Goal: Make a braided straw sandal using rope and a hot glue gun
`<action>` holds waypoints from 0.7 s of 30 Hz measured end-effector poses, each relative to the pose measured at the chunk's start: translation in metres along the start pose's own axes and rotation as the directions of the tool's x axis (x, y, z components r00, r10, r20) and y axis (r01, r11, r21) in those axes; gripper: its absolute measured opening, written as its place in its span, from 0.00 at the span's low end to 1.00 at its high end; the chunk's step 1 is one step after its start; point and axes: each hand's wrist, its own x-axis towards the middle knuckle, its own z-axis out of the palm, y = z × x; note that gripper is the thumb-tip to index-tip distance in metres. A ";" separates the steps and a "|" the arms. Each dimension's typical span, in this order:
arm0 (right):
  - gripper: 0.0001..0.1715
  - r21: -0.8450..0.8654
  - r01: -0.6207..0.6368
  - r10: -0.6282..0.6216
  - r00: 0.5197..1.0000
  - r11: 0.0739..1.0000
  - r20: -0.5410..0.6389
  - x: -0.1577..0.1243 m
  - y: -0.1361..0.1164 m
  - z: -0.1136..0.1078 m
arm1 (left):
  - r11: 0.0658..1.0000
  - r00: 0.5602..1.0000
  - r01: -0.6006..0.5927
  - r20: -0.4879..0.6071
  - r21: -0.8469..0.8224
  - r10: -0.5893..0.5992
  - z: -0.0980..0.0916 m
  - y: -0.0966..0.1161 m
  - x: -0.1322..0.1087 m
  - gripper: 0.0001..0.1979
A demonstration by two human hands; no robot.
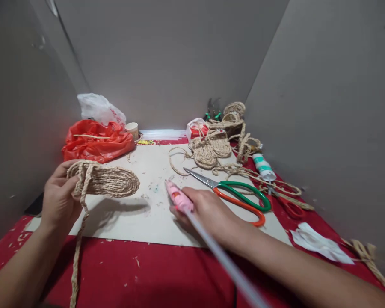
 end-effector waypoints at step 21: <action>0.18 0.210 0.572 -0.496 0.806 0.793 -0.323 0.005 -0.103 0.013 | 0.859 0.812 0.477 0.468 -0.188 -0.349 -0.002 0.015 -0.022 0.12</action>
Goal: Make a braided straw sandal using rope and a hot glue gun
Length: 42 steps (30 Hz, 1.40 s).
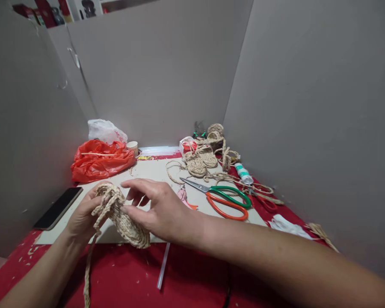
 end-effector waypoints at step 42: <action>0.01 0.267 -0.358 0.348 0.933 0.895 0.087 0.005 0.018 0.021 | 0.990 0.996 -0.015 -0.082 0.139 0.027 0.013 -0.013 -0.002 0.16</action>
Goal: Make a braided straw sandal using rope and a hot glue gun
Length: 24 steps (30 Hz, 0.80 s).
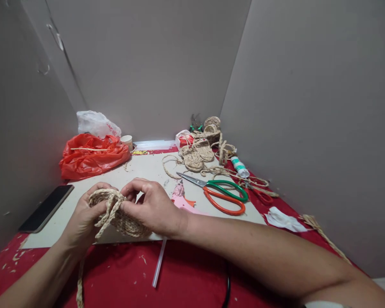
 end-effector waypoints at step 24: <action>0.31 -0.322 0.462 -0.454 0.885 0.826 0.103 -0.015 0.017 0.004 | 0.986 0.999 0.038 -0.005 -0.165 -0.039 -0.005 0.001 0.003 0.20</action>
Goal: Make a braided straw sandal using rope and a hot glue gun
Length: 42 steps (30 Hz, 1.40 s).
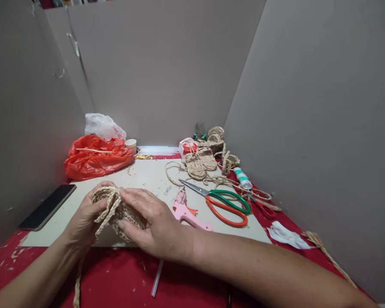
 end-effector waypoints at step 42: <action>0.23 0.503 -0.687 0.672 0.696 0.524 0.251 -0.007 0.007 -0.023 | 0.995 0.967 0.066 0.252 -0.068 -0.047 -0.029 0.015 0.021 0.20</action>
